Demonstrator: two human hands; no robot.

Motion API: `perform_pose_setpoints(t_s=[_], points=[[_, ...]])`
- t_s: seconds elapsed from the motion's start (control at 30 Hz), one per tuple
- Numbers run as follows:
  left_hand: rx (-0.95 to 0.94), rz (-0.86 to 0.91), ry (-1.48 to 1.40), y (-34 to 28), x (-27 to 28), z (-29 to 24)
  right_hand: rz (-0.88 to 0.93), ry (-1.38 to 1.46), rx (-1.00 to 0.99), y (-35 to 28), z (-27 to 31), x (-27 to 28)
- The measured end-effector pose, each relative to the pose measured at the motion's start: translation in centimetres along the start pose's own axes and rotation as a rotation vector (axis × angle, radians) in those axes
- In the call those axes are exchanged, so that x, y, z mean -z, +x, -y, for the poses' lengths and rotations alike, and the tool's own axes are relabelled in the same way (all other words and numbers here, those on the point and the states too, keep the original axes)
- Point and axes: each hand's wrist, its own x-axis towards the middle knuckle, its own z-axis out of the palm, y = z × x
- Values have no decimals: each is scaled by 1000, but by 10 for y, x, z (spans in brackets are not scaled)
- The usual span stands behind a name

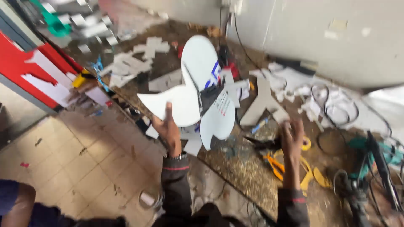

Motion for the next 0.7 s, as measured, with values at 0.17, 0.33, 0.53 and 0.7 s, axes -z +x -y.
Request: perform_pose_setpoints(t_s=[0.17, 0.33, 0.53, 0.7], points=[[62, 120, 48, -23, -1, -10, 306, 10, 267, -9, 121, -72], [77, 305, 99, -28, 2, 23, 311, -258, 540, 27, 151, -117], [31, 425, 42, -26, -1, 15, 344, -455, 764, 28, 176, -106], [-27, 467, 13, -25, -7, 11, 364, -483, 882, 37, 179, -88]])
